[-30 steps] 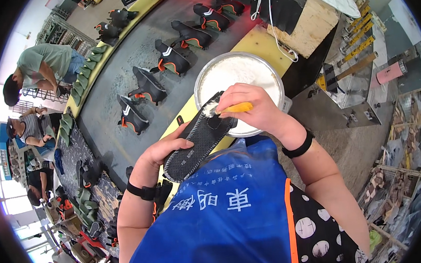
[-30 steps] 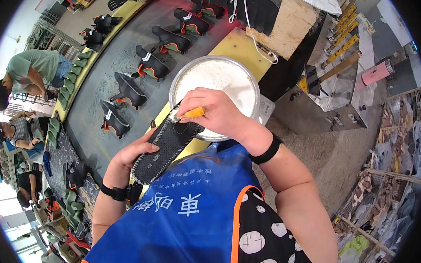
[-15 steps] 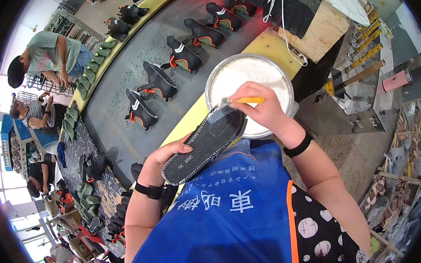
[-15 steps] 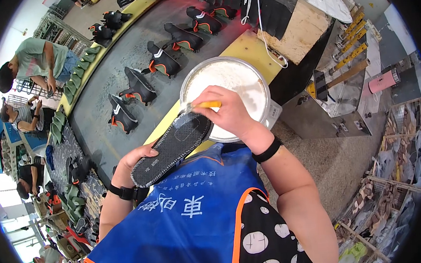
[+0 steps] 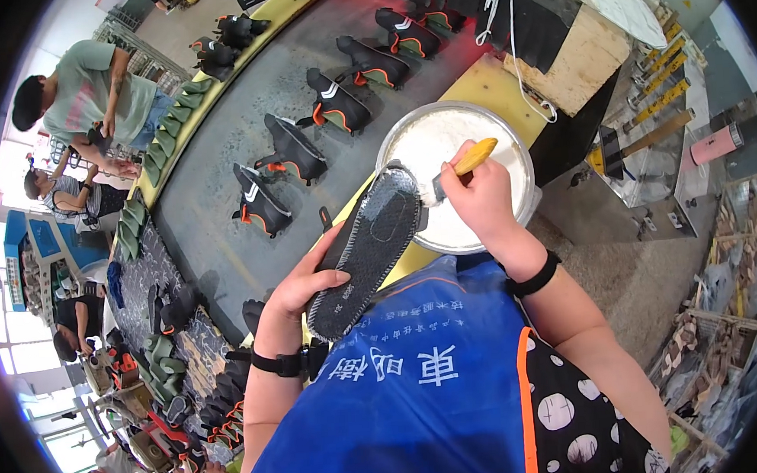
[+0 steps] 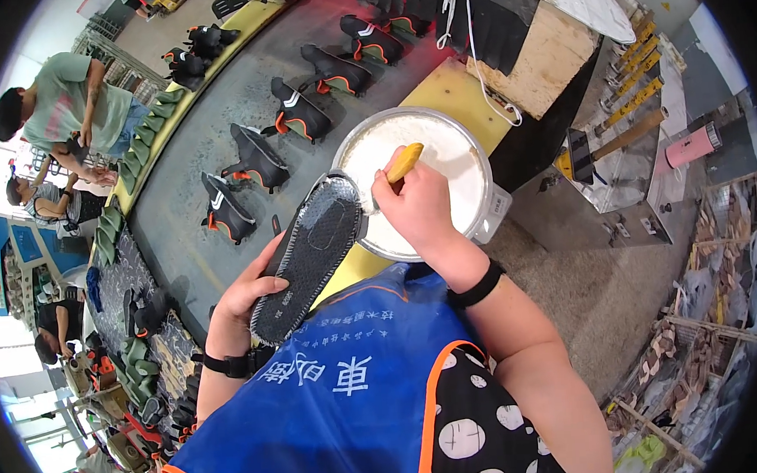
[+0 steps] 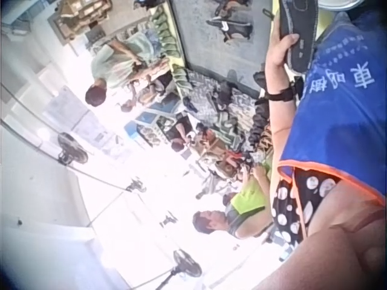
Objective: Applying industrial adhesive to shoe soles with a brush and placing them on a production line conveyor.
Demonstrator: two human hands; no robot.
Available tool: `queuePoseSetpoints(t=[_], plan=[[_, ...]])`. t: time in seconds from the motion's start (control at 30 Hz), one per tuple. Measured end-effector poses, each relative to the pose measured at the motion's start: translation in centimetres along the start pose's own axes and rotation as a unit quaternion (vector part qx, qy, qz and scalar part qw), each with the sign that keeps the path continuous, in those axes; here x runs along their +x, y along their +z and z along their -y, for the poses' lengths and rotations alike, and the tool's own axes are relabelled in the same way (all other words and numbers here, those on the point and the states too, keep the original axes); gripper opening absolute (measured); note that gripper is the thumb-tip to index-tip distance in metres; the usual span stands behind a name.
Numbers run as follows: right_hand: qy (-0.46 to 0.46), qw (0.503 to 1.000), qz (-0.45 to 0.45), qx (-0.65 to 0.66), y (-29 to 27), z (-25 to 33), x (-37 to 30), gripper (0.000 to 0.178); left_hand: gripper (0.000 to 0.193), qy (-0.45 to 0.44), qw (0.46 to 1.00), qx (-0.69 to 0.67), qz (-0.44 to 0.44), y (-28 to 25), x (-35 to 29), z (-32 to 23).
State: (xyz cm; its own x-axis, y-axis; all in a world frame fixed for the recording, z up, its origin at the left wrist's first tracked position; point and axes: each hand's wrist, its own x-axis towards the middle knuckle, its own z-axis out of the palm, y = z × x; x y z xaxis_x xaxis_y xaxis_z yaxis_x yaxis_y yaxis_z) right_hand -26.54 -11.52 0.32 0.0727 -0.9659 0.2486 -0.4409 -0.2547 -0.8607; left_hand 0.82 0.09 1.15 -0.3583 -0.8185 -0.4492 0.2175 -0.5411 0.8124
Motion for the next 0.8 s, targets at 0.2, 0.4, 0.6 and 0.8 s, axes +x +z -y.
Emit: queuePoseSetpoints(t=[0.2,0.4,0.6,0.8], plan=[[-0.088,0.981,-0.008,0.171,1.0,0.8,1.5,0.016,0.098,0.03,0.999,0.017,-0.035,0.5,0.0,0.1],[-0.047,0.996,0.04,0.057,0.4,0.6,-0.9,0.019,0.094,0.066,0.994,0.037,-0.076,0.2,0.1,0.4],[-0.062,0.987,0.047,0.14,0.2,1.8,-2.7,0.019,0.091,0.092,0.991,0.011,-0.101,0.0,0.3,1.1],[-0.118,0.988,-0.004,0.097,0.6,2.4,1.0,0.019,0.091,0.082,0.994,-0.001,-0.069,0.3,0.5,0.9]])
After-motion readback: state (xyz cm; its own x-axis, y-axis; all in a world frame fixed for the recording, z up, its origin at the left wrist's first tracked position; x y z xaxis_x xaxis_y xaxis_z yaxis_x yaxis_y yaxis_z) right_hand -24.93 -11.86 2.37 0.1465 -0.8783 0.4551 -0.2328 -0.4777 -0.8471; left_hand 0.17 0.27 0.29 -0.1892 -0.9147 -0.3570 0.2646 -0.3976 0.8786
